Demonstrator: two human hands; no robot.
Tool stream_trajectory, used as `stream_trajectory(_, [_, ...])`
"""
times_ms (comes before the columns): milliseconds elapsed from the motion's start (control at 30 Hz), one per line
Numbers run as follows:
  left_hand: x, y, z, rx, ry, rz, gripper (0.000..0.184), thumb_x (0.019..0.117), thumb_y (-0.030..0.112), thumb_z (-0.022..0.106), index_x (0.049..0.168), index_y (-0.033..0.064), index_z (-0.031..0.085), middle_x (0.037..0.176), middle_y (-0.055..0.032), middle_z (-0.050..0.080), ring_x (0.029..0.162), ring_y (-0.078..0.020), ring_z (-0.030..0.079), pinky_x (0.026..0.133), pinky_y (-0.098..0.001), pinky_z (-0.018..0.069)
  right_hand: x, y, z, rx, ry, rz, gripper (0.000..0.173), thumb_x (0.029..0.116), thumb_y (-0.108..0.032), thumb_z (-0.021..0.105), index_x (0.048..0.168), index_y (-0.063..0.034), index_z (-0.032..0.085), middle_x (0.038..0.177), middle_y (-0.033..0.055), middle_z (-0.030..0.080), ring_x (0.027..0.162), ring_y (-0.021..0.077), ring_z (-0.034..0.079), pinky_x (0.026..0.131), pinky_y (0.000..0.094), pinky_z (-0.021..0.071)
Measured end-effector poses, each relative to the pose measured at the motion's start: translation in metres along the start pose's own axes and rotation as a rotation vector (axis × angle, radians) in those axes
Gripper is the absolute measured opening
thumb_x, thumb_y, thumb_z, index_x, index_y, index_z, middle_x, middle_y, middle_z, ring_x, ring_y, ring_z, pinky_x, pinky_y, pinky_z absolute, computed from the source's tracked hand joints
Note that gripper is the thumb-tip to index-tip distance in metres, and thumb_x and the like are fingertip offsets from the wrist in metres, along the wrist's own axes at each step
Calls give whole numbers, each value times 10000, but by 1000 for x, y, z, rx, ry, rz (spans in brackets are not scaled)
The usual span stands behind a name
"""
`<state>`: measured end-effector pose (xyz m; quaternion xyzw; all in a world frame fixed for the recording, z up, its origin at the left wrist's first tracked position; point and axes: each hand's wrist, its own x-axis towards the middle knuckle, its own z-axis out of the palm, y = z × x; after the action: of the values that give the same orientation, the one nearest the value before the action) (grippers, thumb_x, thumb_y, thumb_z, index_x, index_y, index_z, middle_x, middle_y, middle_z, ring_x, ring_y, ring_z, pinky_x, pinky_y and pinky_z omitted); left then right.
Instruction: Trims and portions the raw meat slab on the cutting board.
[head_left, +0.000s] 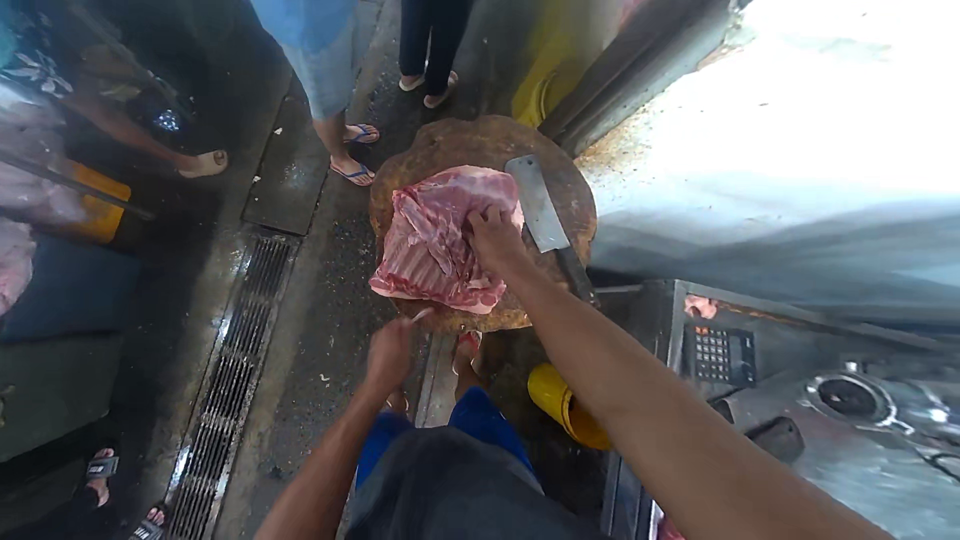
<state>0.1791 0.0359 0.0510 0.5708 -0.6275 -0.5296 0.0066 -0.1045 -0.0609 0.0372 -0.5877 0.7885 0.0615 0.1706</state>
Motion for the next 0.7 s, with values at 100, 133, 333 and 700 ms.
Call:
stream_trajectory(100, [-41, -65, 21, -629, 174, 68, 382, 1100, 269, 360, 915, 44, 607, 647, 39, 516, 534, -76, 490, 522, -269, 469, 1, 2, 2, 75, 7, -8, 395, 1037, -292, 591, 1387, -111, 567, 1423, 310, 476, 1268, 543, 515, 925, 680, 520])
stream_trajectory(133, [-49, -64, 22, -754, 187, 99, 369, 1096, 253, 357, 904, 63, 608, 638, 61, 517, 525, -53, 477, 511, -242, 453, -1, 4, 3, 111, 4, -9, 388, 1034, -276, 593, 1387, -116, 573, 1431, 303, 474, 1283, 533, 508, 950, 680, 511])
stream_trajectory(333, [11, 76, -53, -146, 321, 385, 306, 1072, 205, 467, 1106, -19, 672, 884, -96, 665, 759, -168, 645, 717, -381, 565, -59, 36, 11, 505, 239, -119, 359, 998, -60, 539, 1326, -106, 678, 1345, 173, 641, 1260, 378, 594, 1061, 593, 483])
stream_trajectory(700, [305, 262, -28, 408, 233, 419, 342, 1097, 230, 447, 1240, 24, 679, 1276, -238, 643, 1226, -383, 612, 1065, -571, 478, -88, 164, 10, 339, 27, 311, 520, 975, -192, 580, 1487, -116, 530, 1532, 226, 462, 1367, 428, 483, 1086, 540, 456])
